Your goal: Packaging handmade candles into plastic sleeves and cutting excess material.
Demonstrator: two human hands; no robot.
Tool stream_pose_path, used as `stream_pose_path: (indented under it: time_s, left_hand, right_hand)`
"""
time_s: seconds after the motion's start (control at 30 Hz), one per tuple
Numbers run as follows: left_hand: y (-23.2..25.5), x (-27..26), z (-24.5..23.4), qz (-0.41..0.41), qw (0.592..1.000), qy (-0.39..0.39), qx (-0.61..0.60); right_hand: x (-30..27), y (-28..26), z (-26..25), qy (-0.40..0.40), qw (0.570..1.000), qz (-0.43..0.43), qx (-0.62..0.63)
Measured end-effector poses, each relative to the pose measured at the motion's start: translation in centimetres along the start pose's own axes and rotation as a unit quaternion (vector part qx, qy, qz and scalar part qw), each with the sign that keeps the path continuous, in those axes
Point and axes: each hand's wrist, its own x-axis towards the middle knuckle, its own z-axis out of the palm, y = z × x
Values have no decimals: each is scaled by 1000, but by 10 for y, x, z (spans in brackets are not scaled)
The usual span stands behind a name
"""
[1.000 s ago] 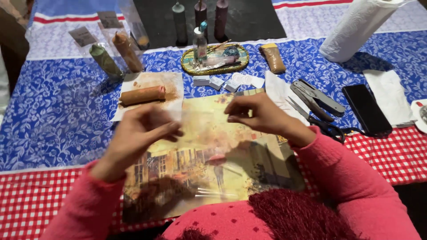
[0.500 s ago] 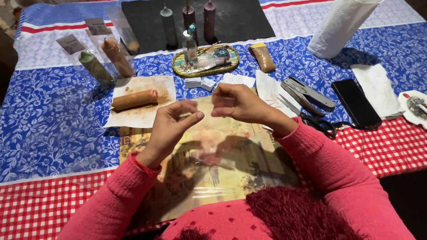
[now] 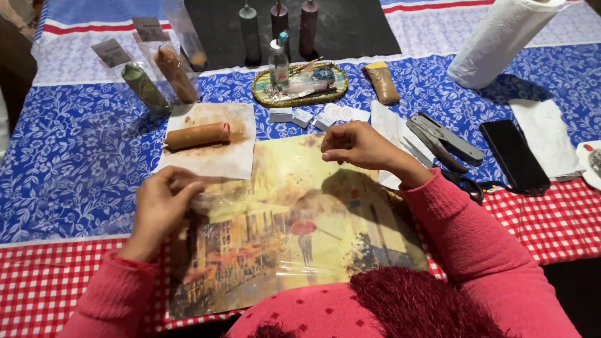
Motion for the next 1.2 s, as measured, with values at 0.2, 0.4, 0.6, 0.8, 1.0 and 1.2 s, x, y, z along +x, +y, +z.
stream_pose_path:
  time_s: [0.2, 0.4, 0.6, 0.8, 1.0, 1.2]
  left_hand:
    - [-57, -14, -34, 63, 975, 61, 205]
    - [-22, -19, -51, 172, 898, 145, 377]
    - [26, -15, -61, 123, 943, 117, 286]
    - [-19, 23, -73, -16, 990, 23, 139]
    - [-56, 35, -75, -116, 980, -37, 159]
    - [-18, 16, -83, -68, 947, 23, 313]
  right_hand:
    - [-1, -5, 4, -10, 1000, 13, -14]
    - [-7, -19, 4, -8, 1000, 13, -28]
    - [-10, -21, 4, -11, 998, 5, -54]
    - [-10, -20, 5, -14, 998, -4, -55]
    - [-10, -18, 4, -16, 999, 3, -43]
    - [-9, -24, 4, -13, 998, 22, -56]
